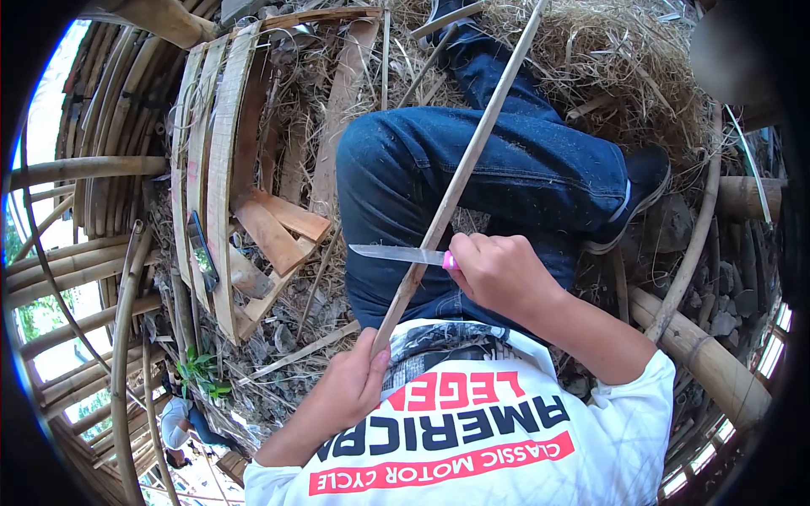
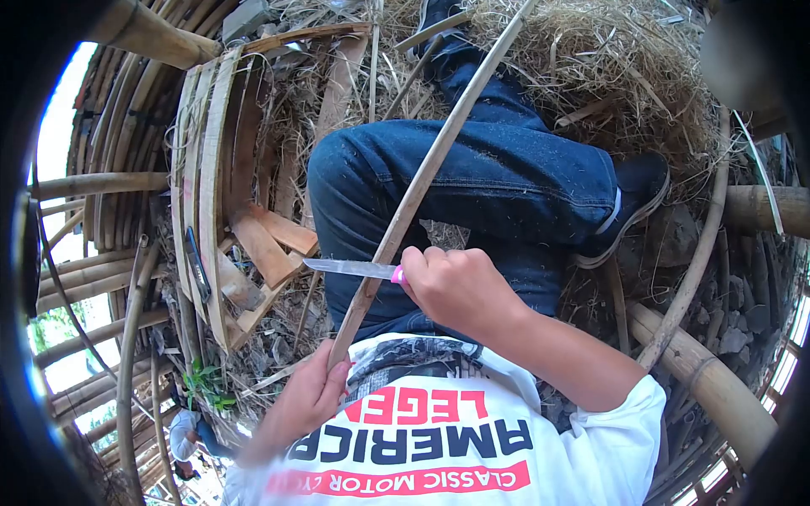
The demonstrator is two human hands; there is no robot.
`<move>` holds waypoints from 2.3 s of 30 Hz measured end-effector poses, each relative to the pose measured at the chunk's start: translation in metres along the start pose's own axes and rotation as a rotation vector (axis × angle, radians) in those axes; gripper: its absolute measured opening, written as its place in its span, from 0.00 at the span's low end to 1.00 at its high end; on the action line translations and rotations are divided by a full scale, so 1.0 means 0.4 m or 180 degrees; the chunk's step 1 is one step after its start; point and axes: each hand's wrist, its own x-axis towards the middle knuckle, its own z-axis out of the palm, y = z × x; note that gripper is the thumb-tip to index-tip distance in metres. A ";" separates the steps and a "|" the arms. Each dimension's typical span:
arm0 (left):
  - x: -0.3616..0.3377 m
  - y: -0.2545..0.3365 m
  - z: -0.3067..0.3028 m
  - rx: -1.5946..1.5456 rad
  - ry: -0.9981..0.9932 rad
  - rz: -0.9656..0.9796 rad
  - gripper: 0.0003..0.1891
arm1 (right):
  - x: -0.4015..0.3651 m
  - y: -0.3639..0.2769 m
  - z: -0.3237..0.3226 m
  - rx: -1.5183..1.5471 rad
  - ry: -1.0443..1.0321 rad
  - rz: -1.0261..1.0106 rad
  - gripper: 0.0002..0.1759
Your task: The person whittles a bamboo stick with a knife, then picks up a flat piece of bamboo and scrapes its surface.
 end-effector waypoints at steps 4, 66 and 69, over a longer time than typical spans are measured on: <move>-0.009 0.006 -0.002 0.0175 0.0181 0.0118 0.07 | 0.007 0.000 -0.003 -0.0006 -0.0064 0.0024 0.11; -0.044 0.036 0.006 0.0612 0.0390 -0.0105 0.06 | 0.067 0.153 0.000 -0.0328 0.0614 0.0576 0.12; -0.041 0.032 0.003 0.0720 0.0440 -0.0148 0.06 | 0.086 0.255 0.010 -0.0541 0.0890 0.0809 0.13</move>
